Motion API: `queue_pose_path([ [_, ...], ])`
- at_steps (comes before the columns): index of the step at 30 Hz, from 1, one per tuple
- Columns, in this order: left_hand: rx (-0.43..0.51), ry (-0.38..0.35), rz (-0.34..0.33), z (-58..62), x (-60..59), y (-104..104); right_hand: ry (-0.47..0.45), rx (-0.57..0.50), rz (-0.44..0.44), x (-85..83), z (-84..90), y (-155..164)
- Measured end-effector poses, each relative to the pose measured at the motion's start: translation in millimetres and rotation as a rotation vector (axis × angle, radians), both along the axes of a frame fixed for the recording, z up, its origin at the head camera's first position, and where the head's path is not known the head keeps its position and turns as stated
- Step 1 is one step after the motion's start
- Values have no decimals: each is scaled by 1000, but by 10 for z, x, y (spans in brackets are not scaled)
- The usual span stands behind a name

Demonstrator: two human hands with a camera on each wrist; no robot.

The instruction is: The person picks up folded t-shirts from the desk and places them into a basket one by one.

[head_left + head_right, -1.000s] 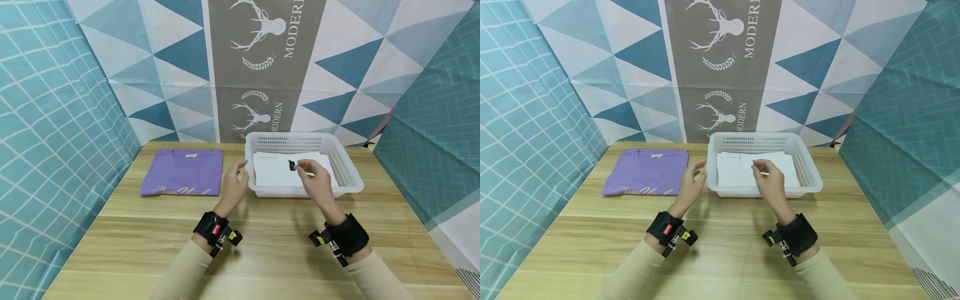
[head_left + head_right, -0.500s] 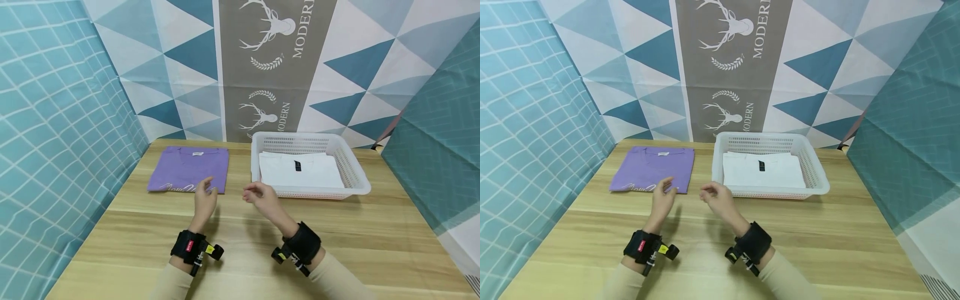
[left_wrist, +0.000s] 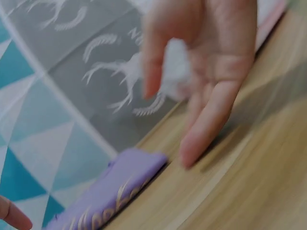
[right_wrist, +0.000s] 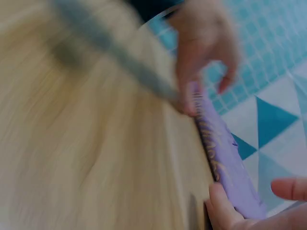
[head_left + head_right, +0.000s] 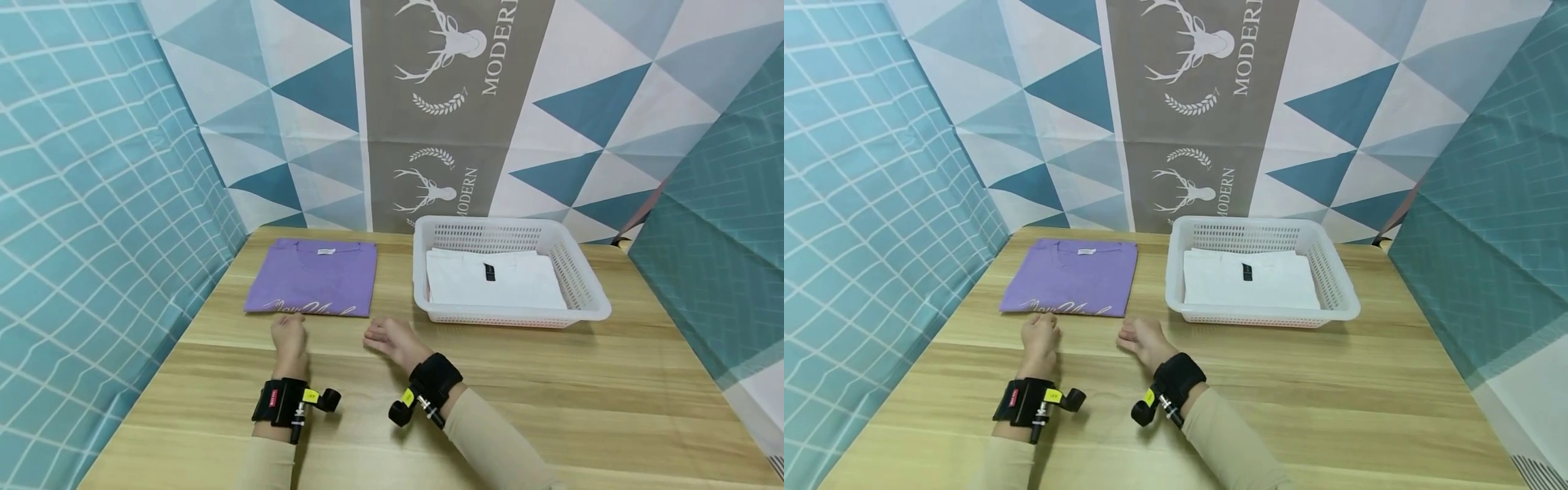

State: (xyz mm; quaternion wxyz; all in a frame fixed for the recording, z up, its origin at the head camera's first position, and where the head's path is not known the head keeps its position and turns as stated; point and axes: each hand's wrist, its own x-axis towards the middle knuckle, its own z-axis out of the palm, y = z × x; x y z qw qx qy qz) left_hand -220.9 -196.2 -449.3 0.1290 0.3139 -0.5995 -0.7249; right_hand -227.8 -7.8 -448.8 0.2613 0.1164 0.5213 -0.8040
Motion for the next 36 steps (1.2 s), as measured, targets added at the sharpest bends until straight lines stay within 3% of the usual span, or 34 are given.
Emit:
queue_pose_path([
  [5,130,-21,164,9,-59,-312,-161,-231,-152,-129,7,-121],
  [8,164,-20,223,53,-124,-479,-179,-267,-185,-173,4,-192],
  [14,202,-69,163,95,-230,-741,-98,-154,-158,-224,-114,-281],
  [18,190,-88,159,46,-298,-845,-51,-31,-120,-294,-172,-302],
  [23,169,-94,128,-56,-333,-871,-38,113,-162,-356,-209,-306],
  [30,-30,-132,28,-137,-250,-852,-20,233,-142,-307,-194,-246],
  [36,-207,-171,-148,-65,-39,-934,-16,331,-60,-230,-178,-177],
])
